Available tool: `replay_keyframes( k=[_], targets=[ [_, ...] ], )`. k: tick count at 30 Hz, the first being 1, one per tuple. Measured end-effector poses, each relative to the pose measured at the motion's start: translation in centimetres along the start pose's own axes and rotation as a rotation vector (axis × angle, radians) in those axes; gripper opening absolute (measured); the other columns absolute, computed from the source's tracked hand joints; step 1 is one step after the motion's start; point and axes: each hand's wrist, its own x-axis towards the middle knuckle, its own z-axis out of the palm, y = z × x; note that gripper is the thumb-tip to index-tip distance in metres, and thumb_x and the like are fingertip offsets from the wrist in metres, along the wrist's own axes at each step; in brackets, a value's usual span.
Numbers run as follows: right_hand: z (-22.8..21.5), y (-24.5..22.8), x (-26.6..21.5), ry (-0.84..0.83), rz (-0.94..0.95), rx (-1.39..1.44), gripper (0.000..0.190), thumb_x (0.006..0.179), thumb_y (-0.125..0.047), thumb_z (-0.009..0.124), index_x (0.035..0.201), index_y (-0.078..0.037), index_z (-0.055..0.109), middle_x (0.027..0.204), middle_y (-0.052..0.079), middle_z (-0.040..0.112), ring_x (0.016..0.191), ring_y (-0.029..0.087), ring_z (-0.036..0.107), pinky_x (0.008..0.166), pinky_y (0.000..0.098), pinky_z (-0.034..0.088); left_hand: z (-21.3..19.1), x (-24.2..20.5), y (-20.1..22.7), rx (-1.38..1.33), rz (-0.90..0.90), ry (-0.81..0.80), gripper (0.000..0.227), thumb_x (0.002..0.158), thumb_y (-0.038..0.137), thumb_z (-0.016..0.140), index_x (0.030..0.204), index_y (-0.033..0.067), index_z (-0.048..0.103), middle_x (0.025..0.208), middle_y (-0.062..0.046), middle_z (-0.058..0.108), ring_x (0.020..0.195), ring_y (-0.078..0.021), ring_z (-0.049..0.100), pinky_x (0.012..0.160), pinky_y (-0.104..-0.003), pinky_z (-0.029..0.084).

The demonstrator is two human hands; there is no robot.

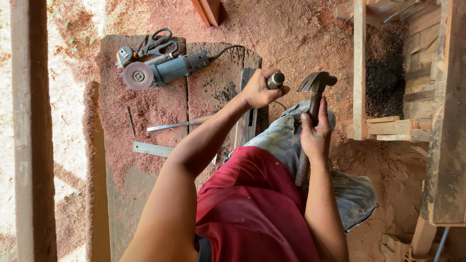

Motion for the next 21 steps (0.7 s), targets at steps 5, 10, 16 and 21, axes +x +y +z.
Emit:
replay_keyframes(
  k=[5,10,16,21],
  targets=[
    [0.0,0.6,0.1,0.006,0.005,-0.027,0.060,0.110,-0.017,0.059,0.162,-0.011,0.031,0.095,0.020,0.055,0.070,0.026,0.063,0.051,0.0305,0.057,1.0,-1.0,0.6,0.005,0.010,-0.072,0.020,0.072,0.015,0.082,0.069,0.0113,0.062,0.053,-0.008,0.055,0.053,-0.0165,0.055,0.051,-0.030,0.040],
    [0.1,1.3,0.2,0.029,-0.017,-0.070,0.060,0.109,-0.014,0.062,0.161,-0.013,0.032,0.114,0.027,0.047,0.079,0.029,0.064,0.055,0.0340,0.060,1.1,-2.0,1.9,0.022,0.036,-0.092,0.019,0.065,0.014,0.081,0.070,0.0120,0.063,0.053,-0.011,0.053,0.052,-0.0189,0.058,0.050,-0.032,0.041],
    [0.0,1.5,0.0,0.001,-0.106,-0.067,0.057,0.115,-0.012,0.060,0.163,-0.016,0.030,0.116,0.027,0.043,0.084,0.031,0.063,0.057,0.0342,0.059,1.1,-2.1,-0.1,0.001,0.130,-0.106,0.017,0.062,0.010,0.077,0.071,0.0116,0.063,0.053,-0.008,0.052,0.050,-0.0168,0.056,0.047,-0.030,0.040],
    [-0.3,0.2,-0.2,-0.012,-0.114,-0.107,0.065,0.114,-0.045,0.057,0.162,-0.012,0.028,0.117,0.012,0.052,0.084,0.018,0.060,0.063,0.0287,0.052,0.2,-1.5,0.9,0.071,0.171,-0.178,0.019,0.078,0.008,0.078,0.073,0.0067,0.059,0.063,-0.002,0.064,0.047,-0.0155,0.061,0.038,-0.026,0.046]
  ],
)
